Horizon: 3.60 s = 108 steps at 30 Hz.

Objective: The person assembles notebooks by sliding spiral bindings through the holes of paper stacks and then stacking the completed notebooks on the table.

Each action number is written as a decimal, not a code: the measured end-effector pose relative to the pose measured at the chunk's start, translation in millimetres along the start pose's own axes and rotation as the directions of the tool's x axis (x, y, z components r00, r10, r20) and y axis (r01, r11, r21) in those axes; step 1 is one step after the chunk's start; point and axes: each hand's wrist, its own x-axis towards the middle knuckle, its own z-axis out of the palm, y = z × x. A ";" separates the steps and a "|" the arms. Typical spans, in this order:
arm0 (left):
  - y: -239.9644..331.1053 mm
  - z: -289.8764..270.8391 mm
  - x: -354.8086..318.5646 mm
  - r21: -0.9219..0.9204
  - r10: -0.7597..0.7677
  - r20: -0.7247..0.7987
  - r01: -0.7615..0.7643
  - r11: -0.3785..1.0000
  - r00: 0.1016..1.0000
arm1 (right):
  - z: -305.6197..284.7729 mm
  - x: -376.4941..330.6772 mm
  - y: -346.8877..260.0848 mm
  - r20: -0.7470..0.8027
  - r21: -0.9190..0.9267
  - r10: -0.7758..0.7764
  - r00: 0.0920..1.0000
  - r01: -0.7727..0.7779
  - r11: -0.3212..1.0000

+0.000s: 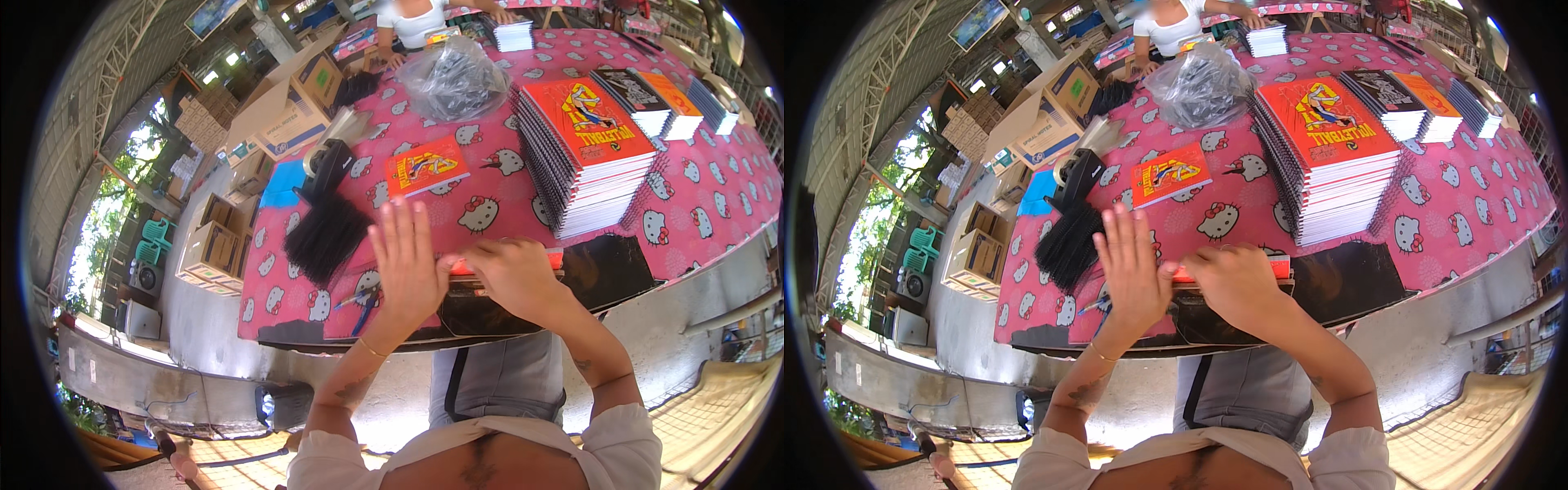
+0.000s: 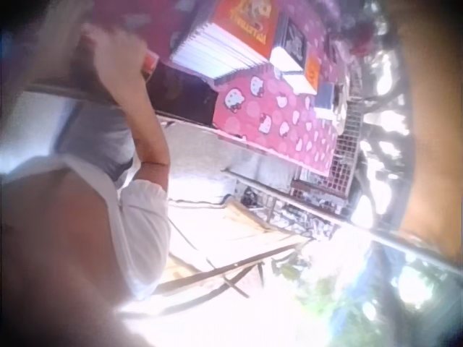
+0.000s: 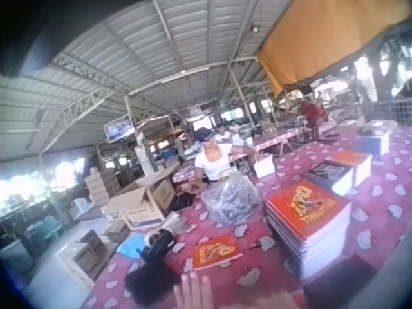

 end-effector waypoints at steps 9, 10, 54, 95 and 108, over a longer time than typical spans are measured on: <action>15.8 -0.1 -3.4 -0.091 0.071 0.112 -0.061 0.994 0.991 | -27.4 -28.2 15.1 0.029 0.008 0.074 0.997 -0.075 0.997; 20.4 11.6 -25.1 -0.140 0.139 0.217 -0.110 0.984 0.966 | -28.5 -26.2 17.3 -0.022 -0.013 0.045 0.999 -0.045 0.999; 23.5 6.4 26.7 0.011 0.170 -0.081 -0.169 0.986 0.982 | 31.1 -51.1 22.3 -0.106 0.759 0.418 0.902 -0.198 0.620; 33.1 -9.7 41.5 -0.522 0.241 -0.074 -0.243 0.818 0.968 | -35.0 -29.5 55.5 0.107 0.728 0.179 0.978 -0.200 0.655; 4.0 -100.8 108.5 -0.401 0.322 -0.215 -0.384 0.832 0.922 | -86.4 -30.5 32.1 -0.508 0.348 0.271 0.818 -0.094 0.933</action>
